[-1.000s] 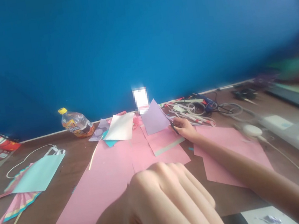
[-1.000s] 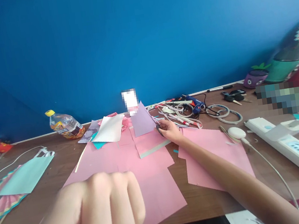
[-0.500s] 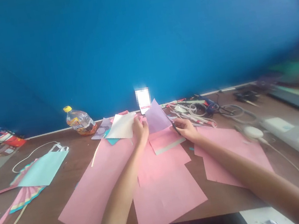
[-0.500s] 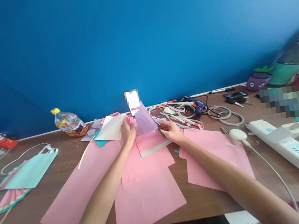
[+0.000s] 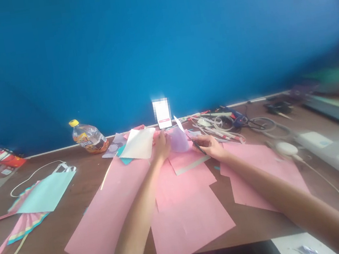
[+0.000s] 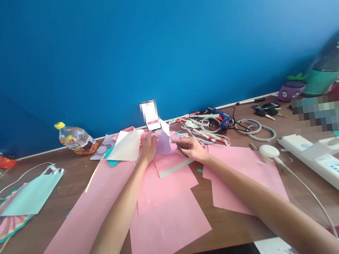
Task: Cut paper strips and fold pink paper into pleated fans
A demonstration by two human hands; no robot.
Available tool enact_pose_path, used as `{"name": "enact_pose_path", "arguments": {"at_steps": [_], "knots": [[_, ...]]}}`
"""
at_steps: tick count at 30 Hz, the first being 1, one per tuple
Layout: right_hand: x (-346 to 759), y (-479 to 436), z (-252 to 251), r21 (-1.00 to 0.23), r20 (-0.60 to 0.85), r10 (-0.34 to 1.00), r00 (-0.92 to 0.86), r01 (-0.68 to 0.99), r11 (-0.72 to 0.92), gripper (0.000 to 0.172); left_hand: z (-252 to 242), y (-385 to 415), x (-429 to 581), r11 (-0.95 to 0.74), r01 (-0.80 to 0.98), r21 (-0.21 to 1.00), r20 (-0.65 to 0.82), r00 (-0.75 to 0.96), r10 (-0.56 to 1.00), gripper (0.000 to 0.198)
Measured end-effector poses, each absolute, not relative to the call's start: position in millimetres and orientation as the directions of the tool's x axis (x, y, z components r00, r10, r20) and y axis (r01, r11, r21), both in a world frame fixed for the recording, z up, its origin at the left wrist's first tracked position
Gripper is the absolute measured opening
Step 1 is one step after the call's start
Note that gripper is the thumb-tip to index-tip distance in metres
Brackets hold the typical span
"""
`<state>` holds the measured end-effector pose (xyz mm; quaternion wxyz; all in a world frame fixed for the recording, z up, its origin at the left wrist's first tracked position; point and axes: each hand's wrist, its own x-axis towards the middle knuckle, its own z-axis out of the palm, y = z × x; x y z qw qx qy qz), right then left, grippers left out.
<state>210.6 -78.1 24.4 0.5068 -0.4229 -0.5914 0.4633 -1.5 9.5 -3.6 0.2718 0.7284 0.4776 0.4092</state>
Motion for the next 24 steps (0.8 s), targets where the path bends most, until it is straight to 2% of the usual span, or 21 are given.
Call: {"name": "enact_pose_path", "arguments": {"at_steps": [5, 10, 21, 24], "knots": [[211.0, -77.6, 25.8, -0.972, 0.216, 0.967, -0.136, 0.065, 0.226, 0.045, -2.3, 5.9, 4.1, -0.502, 0.654, 0.566, 0.369, 0.343, 0.864, 0.056], [212.2, -76.7, 24.4, -0.978, 0.194, 0.975, -0.113, 0.054, 0.201, 0.047, -1.8, 4.0, 6.7, -0.493, 0.744, 0.451, 0.320, 0.381, 0.867, 0.067], [214.2, -72.2, 17.6, -0.978, 0.185, 0.977, -0.102, 0.081, 0.193, 0.040, 5.4, 1.2, 5.7, -0.502, 0.702, 0.506, 0.363, 0.355, 0.862, 0.062], [214.7, -71.1, 16.4, -0.974, 0.195, 0.977, -0.088, 0.103, 0.204, 0.039, 2.5, 4.9, 3.6, -0.461, 0.695, 0.552, 0.372, 0.289, 0.882, 0.060]]}}
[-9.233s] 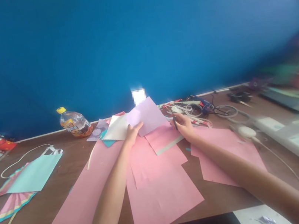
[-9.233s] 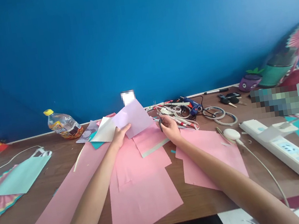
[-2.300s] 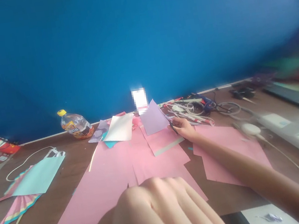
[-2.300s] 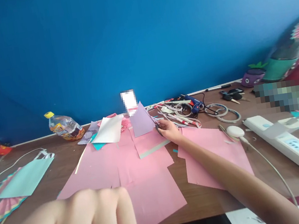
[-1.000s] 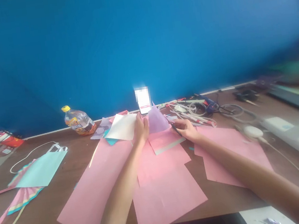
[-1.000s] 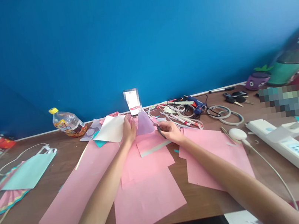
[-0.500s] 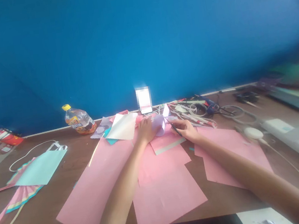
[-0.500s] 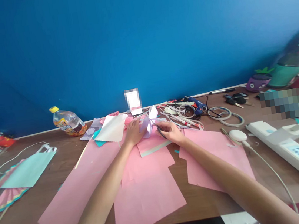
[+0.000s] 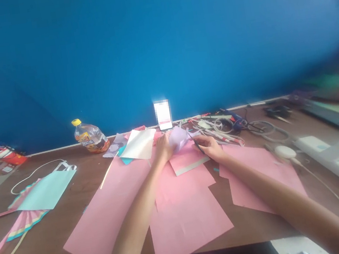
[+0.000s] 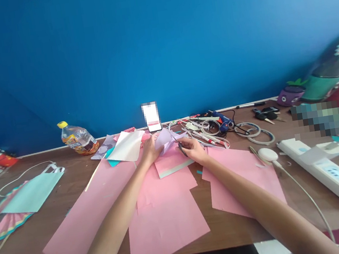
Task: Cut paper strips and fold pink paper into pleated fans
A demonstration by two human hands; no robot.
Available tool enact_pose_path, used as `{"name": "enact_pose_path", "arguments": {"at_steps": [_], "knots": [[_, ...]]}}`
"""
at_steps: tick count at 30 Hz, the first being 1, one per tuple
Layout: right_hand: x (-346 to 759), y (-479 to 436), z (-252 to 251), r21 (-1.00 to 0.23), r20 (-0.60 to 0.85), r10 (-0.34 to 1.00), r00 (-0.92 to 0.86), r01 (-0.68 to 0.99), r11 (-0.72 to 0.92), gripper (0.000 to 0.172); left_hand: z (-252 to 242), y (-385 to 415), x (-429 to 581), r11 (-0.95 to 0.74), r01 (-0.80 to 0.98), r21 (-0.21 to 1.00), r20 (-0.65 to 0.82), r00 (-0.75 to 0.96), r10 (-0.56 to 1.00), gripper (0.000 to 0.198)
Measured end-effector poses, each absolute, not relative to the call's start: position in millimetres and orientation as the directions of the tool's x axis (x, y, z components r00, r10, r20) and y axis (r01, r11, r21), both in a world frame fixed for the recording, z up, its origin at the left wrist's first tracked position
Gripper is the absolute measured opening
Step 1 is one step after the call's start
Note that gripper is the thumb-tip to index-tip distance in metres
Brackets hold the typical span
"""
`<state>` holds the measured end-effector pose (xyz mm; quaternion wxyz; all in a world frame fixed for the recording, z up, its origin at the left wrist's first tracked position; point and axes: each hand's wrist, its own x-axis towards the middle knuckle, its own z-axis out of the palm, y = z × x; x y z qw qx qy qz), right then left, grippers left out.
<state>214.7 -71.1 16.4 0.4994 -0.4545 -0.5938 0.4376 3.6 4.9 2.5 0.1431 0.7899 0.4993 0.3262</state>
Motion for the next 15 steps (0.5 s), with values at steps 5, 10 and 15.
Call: {"name": "enact_pose_path", "arguments": {"at_steps": [5, 10, 15], "knots": [[216, -69, 12, -0.966, 0.215, 0.974, -0.077, 0.128, 0.224, 0.038, -8, 18, -4, -0.402, 0.608, 0.685, 0.387, 0.163, 0.907, 0.054], [217, -65, 6, -0.972, 0.212, 0.976, -0.057, 0.096, 0.216, 0.038, -9, 22, -10, -0.504, 0.521, 0.689, 0.505, 0.154, 0.849, 0.022], [218, -63, 2, -0.972, 0.216, 0.974, -0.063, 0.075, 0.221, 0.037, -1, 15, -8, -0.515, 0.651, 0.557, 0.635, 0.066, 0.770, 0.022]]}}
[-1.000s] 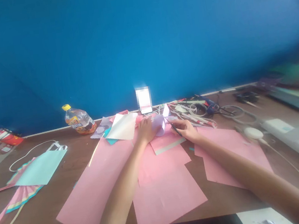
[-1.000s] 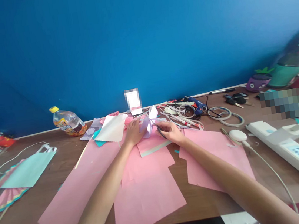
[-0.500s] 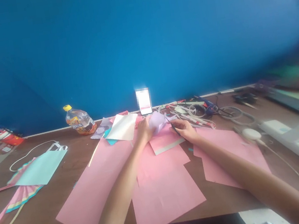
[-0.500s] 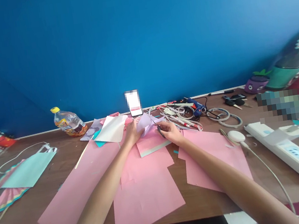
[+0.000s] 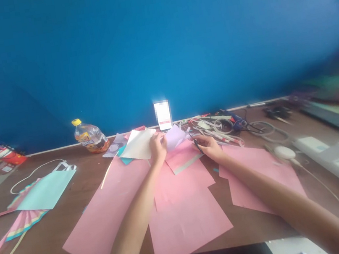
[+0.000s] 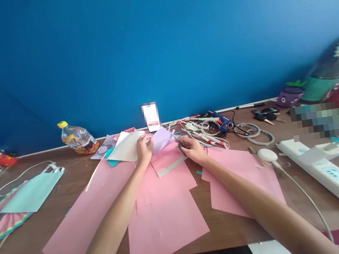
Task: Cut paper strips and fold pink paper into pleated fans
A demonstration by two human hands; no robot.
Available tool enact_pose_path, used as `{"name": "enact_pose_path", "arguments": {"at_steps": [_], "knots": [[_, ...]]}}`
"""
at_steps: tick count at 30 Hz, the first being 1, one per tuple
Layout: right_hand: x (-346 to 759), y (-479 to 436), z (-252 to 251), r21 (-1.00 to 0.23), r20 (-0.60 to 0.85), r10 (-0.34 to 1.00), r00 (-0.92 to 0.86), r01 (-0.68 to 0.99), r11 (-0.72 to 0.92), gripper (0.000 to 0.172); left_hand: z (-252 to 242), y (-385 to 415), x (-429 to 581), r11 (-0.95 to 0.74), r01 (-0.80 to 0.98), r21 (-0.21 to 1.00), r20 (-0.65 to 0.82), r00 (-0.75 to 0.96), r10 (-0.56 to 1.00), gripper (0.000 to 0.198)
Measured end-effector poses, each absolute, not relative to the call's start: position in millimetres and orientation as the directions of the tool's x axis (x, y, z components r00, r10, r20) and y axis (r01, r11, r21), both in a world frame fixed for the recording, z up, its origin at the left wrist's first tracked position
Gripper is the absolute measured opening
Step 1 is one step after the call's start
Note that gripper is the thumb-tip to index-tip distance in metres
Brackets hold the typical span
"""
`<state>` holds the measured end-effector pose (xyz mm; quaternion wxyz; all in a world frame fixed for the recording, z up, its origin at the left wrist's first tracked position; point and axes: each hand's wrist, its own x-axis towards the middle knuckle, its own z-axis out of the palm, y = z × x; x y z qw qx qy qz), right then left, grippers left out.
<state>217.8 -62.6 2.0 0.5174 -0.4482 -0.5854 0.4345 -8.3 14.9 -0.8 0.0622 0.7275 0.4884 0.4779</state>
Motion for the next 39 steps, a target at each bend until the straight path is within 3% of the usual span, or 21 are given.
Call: {"name": "enact_pose_path", "arguments": {"at_steps": [7, 22, 29, 39], "knots": [[218, -62, 1, -0.967, 0.223, 0.973, -0.065, 0.111, 0.229, 0.037, 2, 6, -2, -0.435, 0.785, 0.442, 0.702, 0.000, 0.713, 0.023], [219, -60, -1, -0.953, 0.251, 0.966, -0.066, 0.160, 0.259, 0.035, 8, -2, 1, -0.423, 0.776, 0.468, 0.729, -0.069, 0.681, 0.025], [217, -62, 4, -0.946, 0.271, 0.961, -0.062, 0.168, 0.278, 0.033, 9, -4, 2, -0.464, 0.781, 0.418, 0.758, -0.019, 0.652, 0.024], [218, -62, 2, -0.952, 0.246, 0.966, -0.077, 0.169, 0.256, 0.031, 13, -13, 3, -0.351, 0.879, 0.324, 0.680, 0.042, 0.732, 0.024]]}}
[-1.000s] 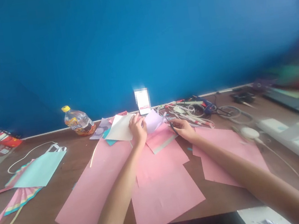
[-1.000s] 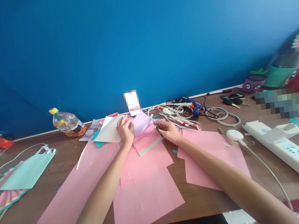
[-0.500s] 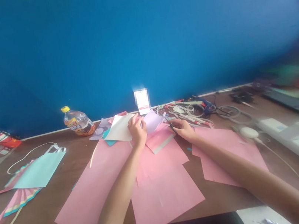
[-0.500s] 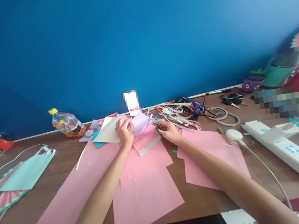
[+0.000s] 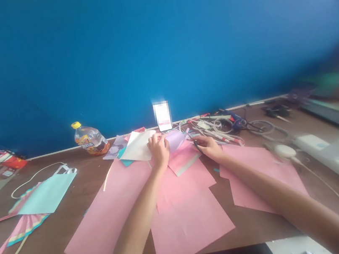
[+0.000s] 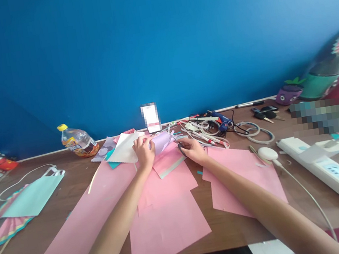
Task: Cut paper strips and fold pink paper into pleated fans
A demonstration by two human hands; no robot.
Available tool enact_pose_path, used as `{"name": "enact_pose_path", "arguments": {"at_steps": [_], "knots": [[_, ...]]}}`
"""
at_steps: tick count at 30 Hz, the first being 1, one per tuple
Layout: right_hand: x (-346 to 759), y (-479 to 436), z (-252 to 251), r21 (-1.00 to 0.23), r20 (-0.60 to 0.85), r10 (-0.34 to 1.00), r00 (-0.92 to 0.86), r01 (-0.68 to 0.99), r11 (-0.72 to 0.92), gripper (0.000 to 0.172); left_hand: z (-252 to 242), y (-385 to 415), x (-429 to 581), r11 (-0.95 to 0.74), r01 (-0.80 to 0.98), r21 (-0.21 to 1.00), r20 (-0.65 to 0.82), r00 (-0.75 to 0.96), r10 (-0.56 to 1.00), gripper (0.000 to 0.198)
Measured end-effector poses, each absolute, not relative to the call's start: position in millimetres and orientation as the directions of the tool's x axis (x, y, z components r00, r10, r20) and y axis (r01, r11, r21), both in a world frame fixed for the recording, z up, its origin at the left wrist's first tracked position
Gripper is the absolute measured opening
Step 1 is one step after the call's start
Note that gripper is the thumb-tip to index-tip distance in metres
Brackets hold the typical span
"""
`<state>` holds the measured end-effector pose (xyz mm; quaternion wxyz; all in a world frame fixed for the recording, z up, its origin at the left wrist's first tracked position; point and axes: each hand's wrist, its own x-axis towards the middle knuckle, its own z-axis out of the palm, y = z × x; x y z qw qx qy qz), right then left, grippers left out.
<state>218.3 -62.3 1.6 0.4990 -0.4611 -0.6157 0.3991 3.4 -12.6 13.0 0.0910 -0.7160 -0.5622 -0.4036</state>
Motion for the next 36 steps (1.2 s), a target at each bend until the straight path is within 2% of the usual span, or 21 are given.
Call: {"name": "enact_pose_path", "arguments": {"at_steps": [7, 14, 18, 22, 29, 31, 34, 36], "knots": [[219, -63, 3, -0.943, 0.249, 0.966, -0.075, 0.209, 0.259, 0.033, 7, -7, 2, -0.290, 0.900, 0.326, 0.583, 0.050, 0.811, 0.024], [217, -62, 1, -0.927, 0.238, 0.965, -0.108, 0.270, 0.259, 0.035, -3, 2, 1, -0.296, 0.902, 0.315, 0.553, 0.079, 0.829, 0.018], [217, -60, -3, -0.924, 0.274, 0.959, -0.075, 0.255, 0.284, 0.036, -5, 4, -1, -0.303, 0.908, 0.288, 0.527, 0.113, 0.842, 0.021], [217, -61, 0, -0.934, 0.298, 0.953, 0.058, 0.226, 0.279, 0.039, -12, 8, -4, -0.291, 0.914, 0.282, 0.517, 0.110, 0.849, 0.023], [217, -63, 6, -0.965, 0.257, 0.964, 0.067, 0.080, 0.251, 0.040, -6, 7, -3, -0.345, 0.848, 0.401, 0.516, 0.102, 0.851, 0.017], [216, -64, 7, -0.967, 0.248, 0.968, 0.043, 0.071, 0.244, 0.040, 3, 1, 0, -0.434, 0.797, 0.421, 0.534, 0.169, 0.828, 0.021], [216, -65, 10, -0.970, 0.241, 0.970, 0.042, 0.035, 0.240, 0.042, 16, -11, 3, -0.667, 0.631, 0.395, 0.512, 0.452, 0.731, 0.028], [215, -66, 13, -0.972, 0.235, 0.971, 0.041, -0.010, 0.235, 0.043, 21, -19, 4, -0.756, 0.545, 0.362, 0.470, 0.594, 0.653, 0.033]]}}
